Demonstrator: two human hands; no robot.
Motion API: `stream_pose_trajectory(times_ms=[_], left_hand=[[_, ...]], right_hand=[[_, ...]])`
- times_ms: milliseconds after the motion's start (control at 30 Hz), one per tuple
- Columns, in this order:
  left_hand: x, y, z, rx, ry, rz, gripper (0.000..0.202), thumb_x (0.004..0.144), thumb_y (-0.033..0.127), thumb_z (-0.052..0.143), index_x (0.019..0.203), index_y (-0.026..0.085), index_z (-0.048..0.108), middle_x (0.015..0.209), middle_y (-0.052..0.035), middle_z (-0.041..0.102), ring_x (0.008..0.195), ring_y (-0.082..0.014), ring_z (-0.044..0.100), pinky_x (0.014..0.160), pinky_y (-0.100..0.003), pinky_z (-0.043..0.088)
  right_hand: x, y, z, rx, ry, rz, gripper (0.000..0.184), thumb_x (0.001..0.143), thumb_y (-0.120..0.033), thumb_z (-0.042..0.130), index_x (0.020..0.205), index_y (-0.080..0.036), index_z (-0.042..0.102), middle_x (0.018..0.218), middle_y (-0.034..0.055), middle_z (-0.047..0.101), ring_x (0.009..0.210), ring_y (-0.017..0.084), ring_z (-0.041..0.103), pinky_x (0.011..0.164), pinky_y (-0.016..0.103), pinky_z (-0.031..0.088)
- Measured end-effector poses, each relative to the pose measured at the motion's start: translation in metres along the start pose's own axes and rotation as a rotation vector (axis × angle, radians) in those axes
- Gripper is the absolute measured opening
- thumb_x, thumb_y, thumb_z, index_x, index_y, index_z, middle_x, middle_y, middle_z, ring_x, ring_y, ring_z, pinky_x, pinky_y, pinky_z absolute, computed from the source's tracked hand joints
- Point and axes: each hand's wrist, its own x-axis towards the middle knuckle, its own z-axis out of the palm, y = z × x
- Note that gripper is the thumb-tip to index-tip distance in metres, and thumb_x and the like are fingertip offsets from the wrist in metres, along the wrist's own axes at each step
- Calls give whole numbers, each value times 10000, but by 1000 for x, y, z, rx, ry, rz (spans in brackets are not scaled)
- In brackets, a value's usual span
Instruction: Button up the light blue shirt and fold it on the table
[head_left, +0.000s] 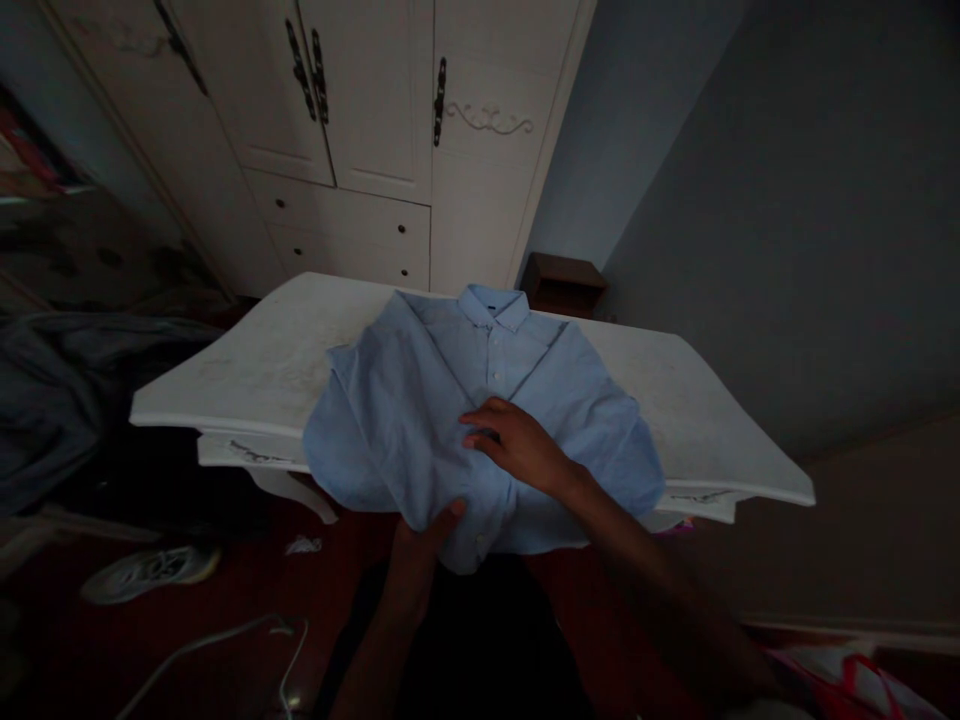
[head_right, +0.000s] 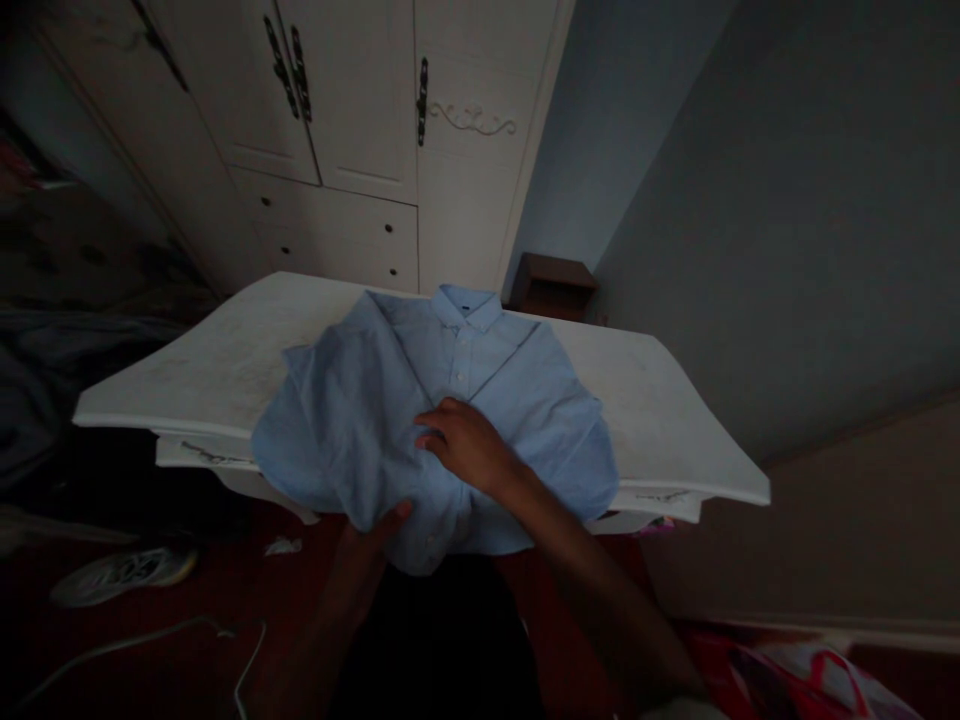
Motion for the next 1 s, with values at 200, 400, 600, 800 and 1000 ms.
stream_pose_trajectory(times_ms=[200, 400, 600, 800, 1000], left_hand=[[5, -4, -4, -2, -15, -25, 636, 597, 313, 860, 1174, 156, 642, 1127, -113, 709, 1114, -293, 634, 1032, -442, 454], [8, -7, -7, 9, -9, -52, 596, 617, 314, 850, 1154, 149, 648, 1150, -126, 700, 1104, -287, 641, 1041, -445, 445], [8, -7, -8, 24, 12, -51, 502, 612, 316, 847, 1051, 128, 695, 1103, -139, 716, 1089, -300, 647, 1023, -444, 460], [14, -10, -19, 92, 24, -21, 482, 588, 376, 848, 973, 117, 717, 1067, -137, 726, 1082, -314, 643, 1033, -454, 441], [13, -7, -29, 102, 18, -13, 550, 564, 387, 858, 1013, 109, 707, 1072, -140, 724, 1023, -302, 664, 962, -427, 480]], right_hand=[[6, 3, 0, 30, -23, 6, 112, 857, -179, 669, 931, -219, 743, 863, 23, 644, 817, 140, 609, 807, 298, 479], [3, 2, 5, 51, 114, -21, 179, 888, -100, 544, 815, -180, 686, 843, 34, 626, 811, 144, 590, 795, 292, 474], [-9, -5, -2, 220, 277, 80, 166, 909, -188, 472, 810, -196, 605, 790, 14, 618, 755, 136, 571, 745, 281, 460], [-38, -20, -15, 693, 46, 197, 272, 935, -388, 482, 801, -181, 596, 681, -9, 612, 568, 90, 537, 560, 224, 435], [-51, -23, -19, 1099, -130, 323, 366, 911, -487, 537, 939, -138, 645, 840, 65, 719, 622, 114, 650, 544, 228, 464]])
